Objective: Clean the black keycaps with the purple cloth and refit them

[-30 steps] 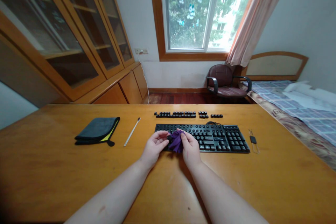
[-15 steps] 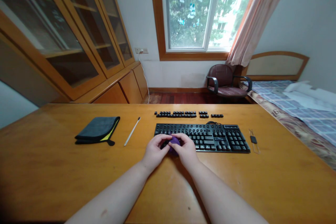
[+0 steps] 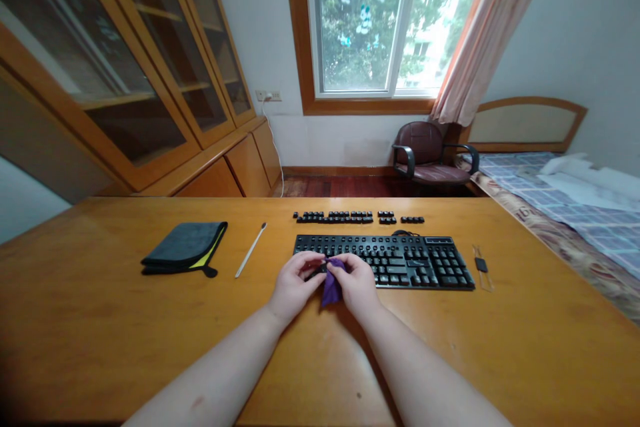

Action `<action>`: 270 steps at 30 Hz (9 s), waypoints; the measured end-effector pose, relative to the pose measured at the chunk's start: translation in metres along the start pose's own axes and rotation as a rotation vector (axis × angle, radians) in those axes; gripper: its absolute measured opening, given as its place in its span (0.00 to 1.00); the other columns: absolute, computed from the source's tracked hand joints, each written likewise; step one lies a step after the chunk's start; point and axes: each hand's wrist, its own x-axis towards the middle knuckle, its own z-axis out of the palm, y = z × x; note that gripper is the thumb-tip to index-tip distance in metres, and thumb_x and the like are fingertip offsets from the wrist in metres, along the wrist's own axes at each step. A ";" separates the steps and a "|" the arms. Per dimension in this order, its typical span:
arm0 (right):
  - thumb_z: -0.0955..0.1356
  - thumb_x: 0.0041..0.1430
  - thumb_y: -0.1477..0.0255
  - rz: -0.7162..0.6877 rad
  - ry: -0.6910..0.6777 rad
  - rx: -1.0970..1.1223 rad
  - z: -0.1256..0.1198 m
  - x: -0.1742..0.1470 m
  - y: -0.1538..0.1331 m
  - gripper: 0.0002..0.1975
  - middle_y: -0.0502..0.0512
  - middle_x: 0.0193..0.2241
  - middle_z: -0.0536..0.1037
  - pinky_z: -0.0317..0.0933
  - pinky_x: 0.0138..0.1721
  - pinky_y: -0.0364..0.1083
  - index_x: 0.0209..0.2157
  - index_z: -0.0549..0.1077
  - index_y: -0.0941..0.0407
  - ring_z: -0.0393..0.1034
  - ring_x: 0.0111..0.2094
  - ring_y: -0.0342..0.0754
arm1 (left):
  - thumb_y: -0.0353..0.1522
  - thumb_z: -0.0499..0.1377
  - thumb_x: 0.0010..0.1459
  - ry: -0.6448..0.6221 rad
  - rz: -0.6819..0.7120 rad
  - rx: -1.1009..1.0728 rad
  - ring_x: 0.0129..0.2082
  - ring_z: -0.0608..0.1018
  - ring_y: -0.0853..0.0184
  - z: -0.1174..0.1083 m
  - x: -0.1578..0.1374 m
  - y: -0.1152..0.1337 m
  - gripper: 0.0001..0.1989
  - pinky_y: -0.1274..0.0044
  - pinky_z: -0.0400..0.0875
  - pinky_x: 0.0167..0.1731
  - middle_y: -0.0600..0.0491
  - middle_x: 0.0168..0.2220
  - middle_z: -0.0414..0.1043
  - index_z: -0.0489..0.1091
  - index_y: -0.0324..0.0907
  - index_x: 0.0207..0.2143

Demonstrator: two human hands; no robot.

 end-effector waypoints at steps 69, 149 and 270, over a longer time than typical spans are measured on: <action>0.72 0.43 0.65 0.074 0.024 0.156 0.002 0.001 -0.002 0.13 0.54 0.27 0.78 0.69 0.32 0.48 0.31 0.72 0.57 0.75 0.30 0.52 | 0.28 0.52 0.54 -0.112 -0.005 0.657 0.43 0.75 0.65 -0.068 0.056 -0.044 0.13 0.71 0.66 0.48 0.50 0.41 0.75 0.74 0.42 0.39; 0.71 0.44 0.65 0.075 -0.007 0.158 0.002 0.002 0.001 0.12 0.54 0.27 0.78 0.68 0.33 0.48 0.31 0.72 0.57 0.75 0.29 0.52 | 0.28 0.52 0.53 -0.117 0.043 1.143 0.54 0.64 0.56 -0.056 0.038 -0.015 0.15 0.56 0.48 0.56 0.51 0.52 0.66 0.74 0.48 0.39; 0.69 0.47 0.73 -0.207 -0.121 -0.127 -0.006 0.006 0.001 0.12 0.53 0.39 0.76 0.59 0.48 0.51 0.37 0.76 0.52 0.69 0.43 0.50 | 0.30 0.67 0.36 0.079 -0.363 -0.391 0.28 0.75 0.69 0.003 0.013 0.006 0.12 0.76 0.70 0.34 0.53 0.26 0.74 0.72 0.37 0.27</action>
